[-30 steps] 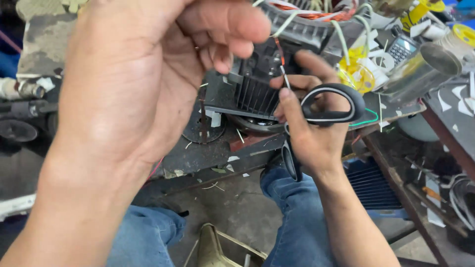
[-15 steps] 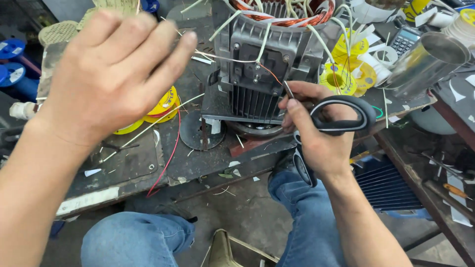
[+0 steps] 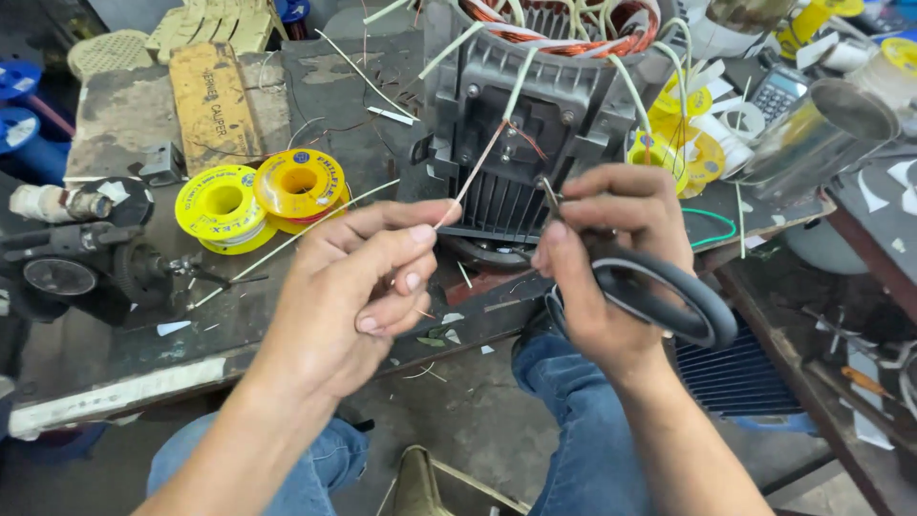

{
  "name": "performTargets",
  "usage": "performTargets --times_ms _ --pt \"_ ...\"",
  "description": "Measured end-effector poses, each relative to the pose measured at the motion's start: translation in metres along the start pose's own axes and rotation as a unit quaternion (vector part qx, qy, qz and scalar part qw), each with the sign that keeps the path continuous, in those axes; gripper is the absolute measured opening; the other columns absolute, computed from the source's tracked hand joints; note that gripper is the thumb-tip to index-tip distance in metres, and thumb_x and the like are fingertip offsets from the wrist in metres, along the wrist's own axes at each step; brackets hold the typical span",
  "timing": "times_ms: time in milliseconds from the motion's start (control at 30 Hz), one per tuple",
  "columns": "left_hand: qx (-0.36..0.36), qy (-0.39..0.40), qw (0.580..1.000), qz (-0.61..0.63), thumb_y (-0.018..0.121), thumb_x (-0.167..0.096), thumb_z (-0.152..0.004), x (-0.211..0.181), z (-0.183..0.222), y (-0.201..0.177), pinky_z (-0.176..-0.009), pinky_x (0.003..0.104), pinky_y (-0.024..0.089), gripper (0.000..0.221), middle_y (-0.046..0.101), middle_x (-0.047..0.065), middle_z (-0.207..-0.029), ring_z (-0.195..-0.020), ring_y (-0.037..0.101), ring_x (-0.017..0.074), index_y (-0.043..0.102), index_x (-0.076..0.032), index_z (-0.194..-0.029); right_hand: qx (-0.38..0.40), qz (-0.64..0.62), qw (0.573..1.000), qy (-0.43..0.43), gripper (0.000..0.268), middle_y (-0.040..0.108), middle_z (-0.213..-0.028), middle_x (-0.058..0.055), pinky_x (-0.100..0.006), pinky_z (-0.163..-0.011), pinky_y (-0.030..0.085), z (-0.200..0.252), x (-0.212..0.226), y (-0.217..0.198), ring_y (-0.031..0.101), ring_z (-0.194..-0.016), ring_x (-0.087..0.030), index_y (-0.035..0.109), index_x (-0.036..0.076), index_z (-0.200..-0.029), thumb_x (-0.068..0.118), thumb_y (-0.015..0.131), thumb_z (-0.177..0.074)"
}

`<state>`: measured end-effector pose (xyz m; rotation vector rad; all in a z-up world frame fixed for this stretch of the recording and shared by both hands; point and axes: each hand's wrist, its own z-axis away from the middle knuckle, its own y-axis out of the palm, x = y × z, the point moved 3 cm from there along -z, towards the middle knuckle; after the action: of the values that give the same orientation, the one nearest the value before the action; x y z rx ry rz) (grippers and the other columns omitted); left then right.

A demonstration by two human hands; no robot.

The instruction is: Repairing an electric motor by stripping wire insulation and connecting wires to the stator.

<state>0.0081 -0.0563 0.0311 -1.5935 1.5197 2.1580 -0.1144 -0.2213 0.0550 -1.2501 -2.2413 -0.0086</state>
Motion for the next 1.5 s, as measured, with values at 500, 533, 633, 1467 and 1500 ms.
performTargets --times_ms 500,533,633,1467,1500 --pt "0.003 -0.021 0.998 0.065 0.065 0.001 -0.096 0.012 -0.003 -0.012 -0.036 0.020 0.018 0.034 0.050 0.006 -0.062 -0.036 0.027 0.0025 0.076 0.008 -0.127 0.023 0.198 0.963 -0.181 0.009 0.061 -0.098 -0.025 -0.043 -0.080 0.052 -0.026 -0.010 0.047 0.061 -0.087 -0.037 0.064 -0.010 -0.103 -0.015 0.072 -0.103" --pt "0.002 -0.020 0.998 0.068 0.065 0.001 -0.096 0.012 -0.002 -0.012 -0.036 0.020 0.018 0.034 0.050 0.006 -0.062 -0.036 0.027 0.0025 0.076 0.008 -0.127 0.026 0.197 0.963 -0.182 0.009 0.061 -0.098 -0.025 -0.043 -0.080 0.052 -0.027 -0.011 0.046 0.061 -0.087 -0.037 0.064 -0.010 -0.103 -0.015 0.072 -0.103" --pt "0.028 -0.023 0.995 0.093 0.062 0.002 -0.098 0.013 -0.001 -0.009 -0.037 0.019 0.017 0.033 0.047 0.006 -0.063 -0.038 0.025 0.0024 0.076 0.008 -0.128 -0.012 0.162 0.981 -0.109 0.012 0.057 -0.098 -0.020 -0.039 -0.079 0.049 -0.029 -0.017 0.039 0.061 -0.086 -0.029 0.063 -0.006 -0.100 -0.011 0.073 -0.104" --pt "0.023 -0.048 0.993 0.102 0.063 0.001 -0.097 0.015 0.002 -0.008 -0.037 0.020 0.019 0.038 0.048 0.005 -0.061 -0.037 0.026 0.0024 0.075 0.007 -0.132 0.040 0.161 0.982 -0.089 0.012 0.067 -0.102 -0.019 -0.040 -0.085 0.052 -0.034 -0.023 0.025 0.066 -0.091 -0.029 0.069 -0.003 -0.102 -0.009 0.079 -0.105" --pt "0.022 -0.049 0.994 0.100 0.062 0.001 -0.097 0.015 0.002 -0.008 -0.037 0.019 0.019 0.037 0.048 0.005 -0.062 -0.037 0.026 0.0022 0.075 0.006 -0.132 0.037 0.166 0.982 -0.084 0.013 0.066 -0.103 -0.018 -0.040 -0.086 0.052 -0.034 -0.024 0.026 0.066 -0.091 -0.028 0.069 -0.003 -0.103 -0.010 0.079 -0.106"
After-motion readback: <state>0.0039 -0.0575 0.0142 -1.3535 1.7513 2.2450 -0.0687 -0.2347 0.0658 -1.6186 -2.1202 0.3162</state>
